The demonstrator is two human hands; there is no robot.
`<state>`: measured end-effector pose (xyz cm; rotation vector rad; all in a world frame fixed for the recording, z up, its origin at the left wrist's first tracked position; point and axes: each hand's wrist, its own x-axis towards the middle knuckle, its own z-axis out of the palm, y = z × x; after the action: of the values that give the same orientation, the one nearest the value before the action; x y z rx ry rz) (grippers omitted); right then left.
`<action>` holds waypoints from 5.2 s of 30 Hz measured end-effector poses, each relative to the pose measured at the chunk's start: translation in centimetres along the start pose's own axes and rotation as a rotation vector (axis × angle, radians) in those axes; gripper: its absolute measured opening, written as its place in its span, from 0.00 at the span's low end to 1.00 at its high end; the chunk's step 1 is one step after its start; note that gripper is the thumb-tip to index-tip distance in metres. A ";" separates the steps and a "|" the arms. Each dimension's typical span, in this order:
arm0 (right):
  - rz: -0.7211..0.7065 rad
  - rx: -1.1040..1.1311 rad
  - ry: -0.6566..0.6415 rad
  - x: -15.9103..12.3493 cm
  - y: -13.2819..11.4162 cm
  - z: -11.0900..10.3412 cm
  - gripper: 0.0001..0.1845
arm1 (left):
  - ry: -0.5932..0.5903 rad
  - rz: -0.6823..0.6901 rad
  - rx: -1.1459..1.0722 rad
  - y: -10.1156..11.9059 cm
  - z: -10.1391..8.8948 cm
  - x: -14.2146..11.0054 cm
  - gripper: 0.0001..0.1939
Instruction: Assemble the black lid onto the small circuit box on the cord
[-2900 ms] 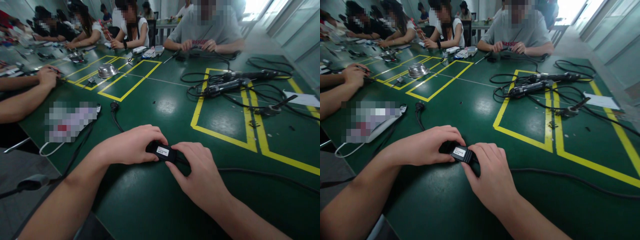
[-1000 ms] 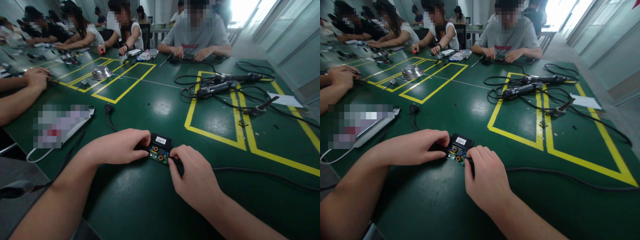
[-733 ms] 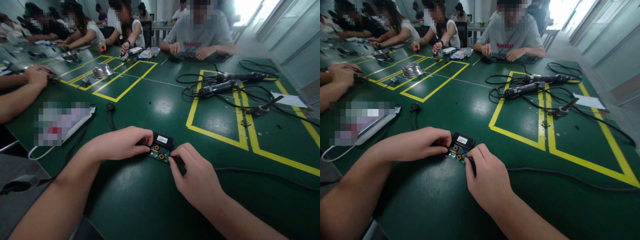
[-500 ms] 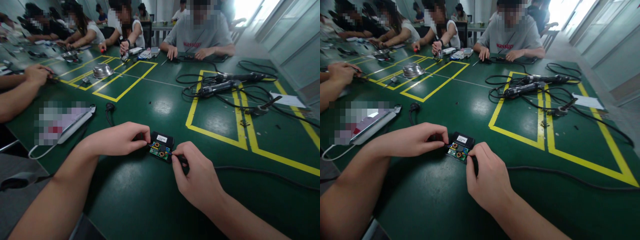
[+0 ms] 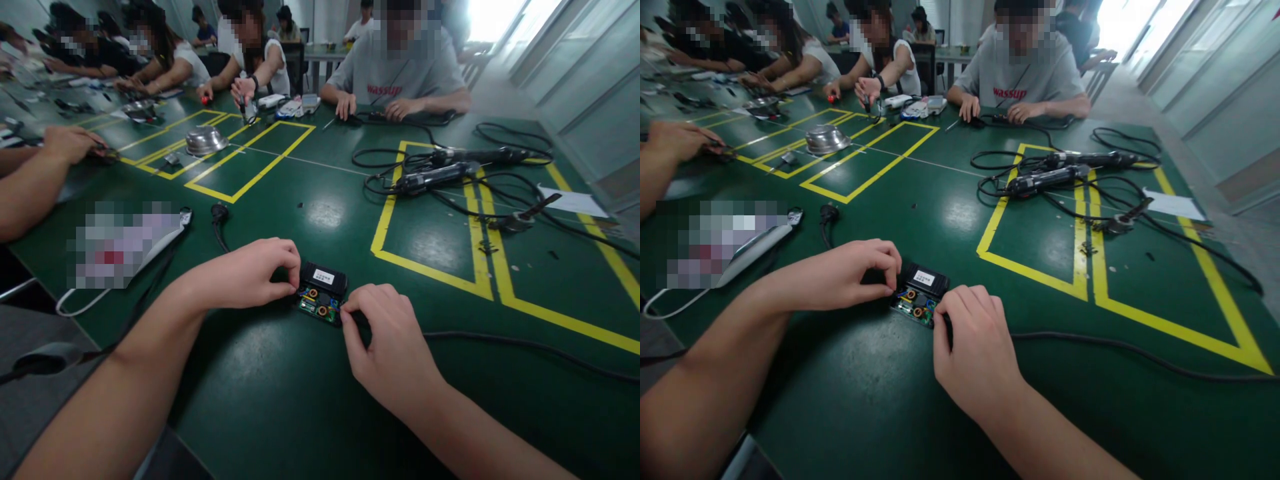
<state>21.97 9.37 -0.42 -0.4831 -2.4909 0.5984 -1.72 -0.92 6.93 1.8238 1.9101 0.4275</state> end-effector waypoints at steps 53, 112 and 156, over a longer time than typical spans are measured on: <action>-0.011 -0.026 -0.031 -0.3 0.4 0.0 0.10 | -0.061 0.041 0.020 2.3 1.0 -0.3 0.14; 0.032 0.042 0.049 0.0 0.2 -0.3 0.09 | 0.156 0.048 0.057 -0.4 2.0 1.4 0.13; 0.074 0.016 0.056 -0.3 0.5 0.1 0.11 | 0.100 -0.070 -0.061 0.3 1.6 1.5 0.15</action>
<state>22.25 9.57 -0.86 -0.5807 -2.4222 0.6250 -0.65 0.41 5.59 1.7203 1.9986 0.5570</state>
